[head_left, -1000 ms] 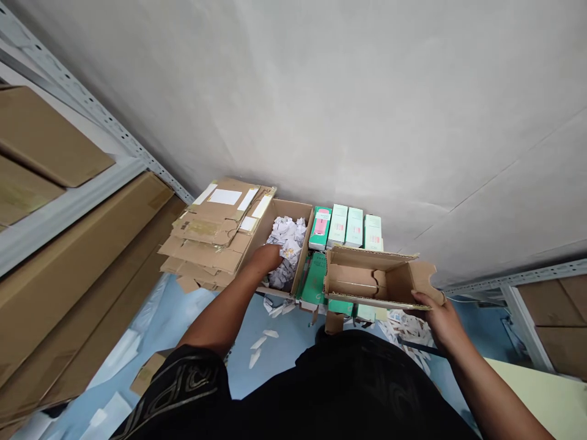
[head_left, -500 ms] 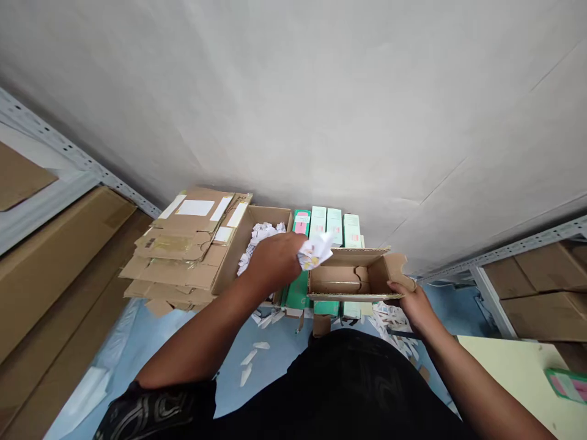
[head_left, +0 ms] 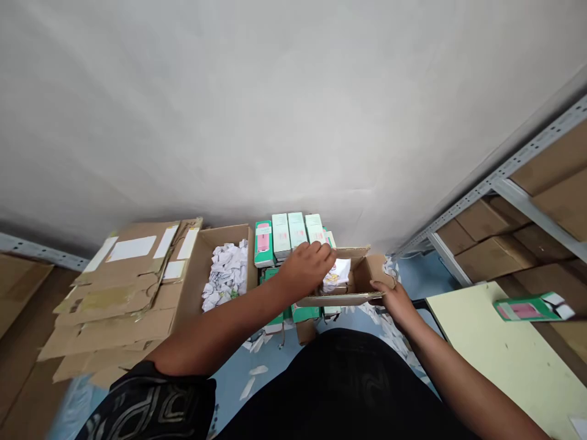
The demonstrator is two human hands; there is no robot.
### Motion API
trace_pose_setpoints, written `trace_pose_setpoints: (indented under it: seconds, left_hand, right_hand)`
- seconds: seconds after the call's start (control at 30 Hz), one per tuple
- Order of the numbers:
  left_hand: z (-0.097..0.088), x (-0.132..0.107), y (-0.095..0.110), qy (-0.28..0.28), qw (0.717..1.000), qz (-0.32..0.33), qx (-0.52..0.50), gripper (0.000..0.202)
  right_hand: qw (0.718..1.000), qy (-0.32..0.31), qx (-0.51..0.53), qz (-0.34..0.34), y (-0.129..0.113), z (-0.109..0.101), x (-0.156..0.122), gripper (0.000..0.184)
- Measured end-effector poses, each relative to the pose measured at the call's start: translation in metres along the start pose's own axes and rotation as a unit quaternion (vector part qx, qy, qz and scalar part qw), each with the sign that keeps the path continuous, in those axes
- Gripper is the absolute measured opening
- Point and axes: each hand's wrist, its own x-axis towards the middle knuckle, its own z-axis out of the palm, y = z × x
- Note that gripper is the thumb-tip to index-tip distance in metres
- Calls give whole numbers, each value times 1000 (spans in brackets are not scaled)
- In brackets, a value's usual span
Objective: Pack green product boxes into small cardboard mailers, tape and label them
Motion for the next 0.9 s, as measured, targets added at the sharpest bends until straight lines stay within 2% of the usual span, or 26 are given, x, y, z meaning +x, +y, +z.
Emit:
trace_pose_setpoints:
  seconds: [0.1,0.2,0.27,0.33,0.4,0.43,0.5,0.57,0.67,0.73,0.8,0.9]
  left_hand:
    - [8,23,5,-20,994,76,-75,54]
    - [10,45,10,-24,972,139,-187,74]
    - [13,62,20,-2,959,123,-257,76]
    - [25,82,39,34,946,40,-319,73]
    - [45,103,68,47,918,-59,-388,75]
    - [57,115,86,35,897,-96,-429,79]
    - [84,141,126,-10,847,-145,-512,85]
    - [110,169,168,-26,794,-200,-574,88]
    - [138,211,230,-86,734,-250,-626,83]
    - [149,237,269,-169,706,-245,-643,72]
    - [156,260,306,-234,689,-207,-654,59]
    - [163,292,357,-253,676,-158,-674,50]
  right_hand:
    - [999,48,18,17,13,-21,-2,37]
    - [993,91,62,35,29,-49,-6,41]
    - [988,117,93,40,39,-71,-10,41]
    - [983,147,108,32,51,-97,-15,41]
    - [976,188,105,23,66,-128,-22,44]
    - [972,210,101,20,75,-145,-25,46]
    - [963,252,96,18,95,-180,-33,51]
    - [953,282,110,19,117,-215,-41,52]
    - [938,308,157,24,150,-266,-52,46]
    - [928,328,175,25,171,-299,-57,44]
    - [918,352,180,32,191,-332,-60,40]
    - [901,380,201,57,219,-380,-68,38]
